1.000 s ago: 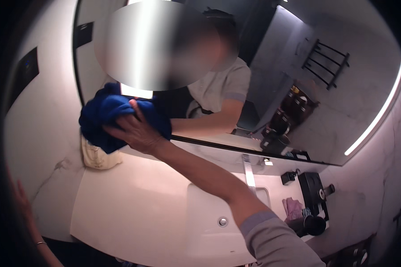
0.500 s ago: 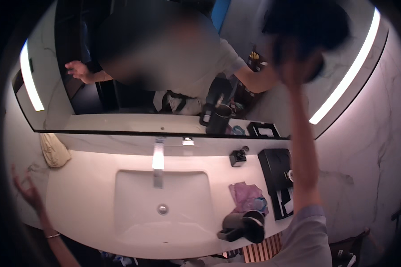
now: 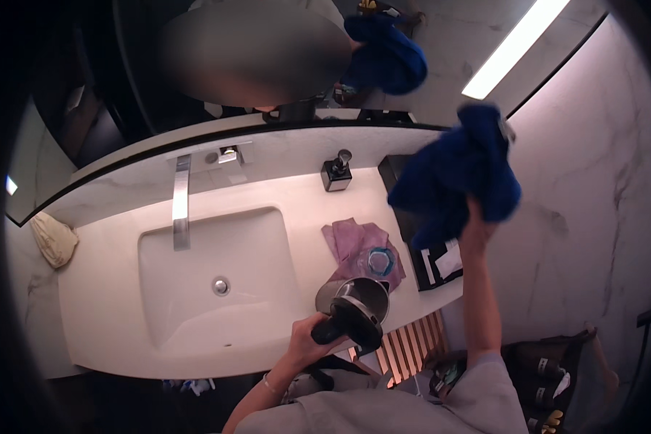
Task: The person wipes the bathroom countertop and sink area using a blue cloth, then dries a glass and a soap dispenser with a white towel. They repeatedly wipe the same surfaces and handle a black tray and a metal pitcher, placing items back on the counter.
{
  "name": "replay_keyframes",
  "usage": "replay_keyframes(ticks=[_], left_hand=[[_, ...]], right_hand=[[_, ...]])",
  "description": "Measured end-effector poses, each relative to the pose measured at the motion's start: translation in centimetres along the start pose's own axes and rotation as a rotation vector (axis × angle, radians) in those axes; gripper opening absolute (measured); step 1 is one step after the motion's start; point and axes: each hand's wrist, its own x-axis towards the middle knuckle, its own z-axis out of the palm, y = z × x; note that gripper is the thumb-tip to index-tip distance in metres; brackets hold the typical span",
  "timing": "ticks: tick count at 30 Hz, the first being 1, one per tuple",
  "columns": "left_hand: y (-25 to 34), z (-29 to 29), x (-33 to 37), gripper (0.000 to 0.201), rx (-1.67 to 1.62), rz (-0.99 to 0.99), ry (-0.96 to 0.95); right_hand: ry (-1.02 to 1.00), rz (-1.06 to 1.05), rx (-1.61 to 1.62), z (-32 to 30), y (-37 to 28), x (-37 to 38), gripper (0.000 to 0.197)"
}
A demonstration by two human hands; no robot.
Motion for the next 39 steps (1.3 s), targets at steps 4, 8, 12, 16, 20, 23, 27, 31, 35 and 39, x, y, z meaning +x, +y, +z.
replay_keyframes(ticks=[4, 8, 12, 16, 20, 23, 27, 31, 35, 39], left_hand=[[-1.0, -1.6, -3.4, 0.048, 0.067, 0.219, 0.264], [-4.9, -2.5, -10.9, 0.058, 0.167, 0.316, 0.527], [-4.8, -4.4, -15.8, 0.055, 0.003, -0.051, 0.59], [-5.5, -7.5, -17.7, 0.052, -0.314, -0.225, 0.701], [-7.1, -14.1, -20.3, 0.049, -0.567, -0.209, 0.901], [-8.0, -22.9, -22.4, 0.047, -0.612, -0.037, 1.091], [-9.1, -39.3, -23.8, 0.045, -0.332, 0.192, 1.386], [-10.4, -51.8, -20.5, 0.033, 0.11, 0.017, 1.604], [-11.2, -55.3, -17.9, 0.024, 0.109, 0.023, 1.713], [-13.9, -56.9, -19.9, 0.025, 0.092, -0.01, 1.721]], right_hand=[[-0.024, 0.382, 0.324, -8.3, 6.5, -11.7, 0.059], [-0.212, 0.802, 0.348, -7.5, 8.5, -25.5, 0.065], [-0.607, 0.938, 0.277, 3.7, 0.7, -26.5, 0.059], [-0.608, 1.62, 0.837, 8.2, -0.6, -29.3, 0.038], [-0.748, 1.469, 0.617, 8.9, -0.9, -35.0, 0.037], [-0.637, 1.167, 0.324, 9.2, 1.5, -34.1, 0.036], [-0.584, 0.178, -0.349, 9.3, 4.7, -27.6, 0.045], [-1.186, 0.428, -0.793, 7.2, 3.7, -33.6, 0.065], [-1.463, 0.251, -0.487, 14.5, -0.7, -31.5, 0.062], [-1.872, 0.015, -0.228, 18.1, 0.4, -30.1, 0.066]])
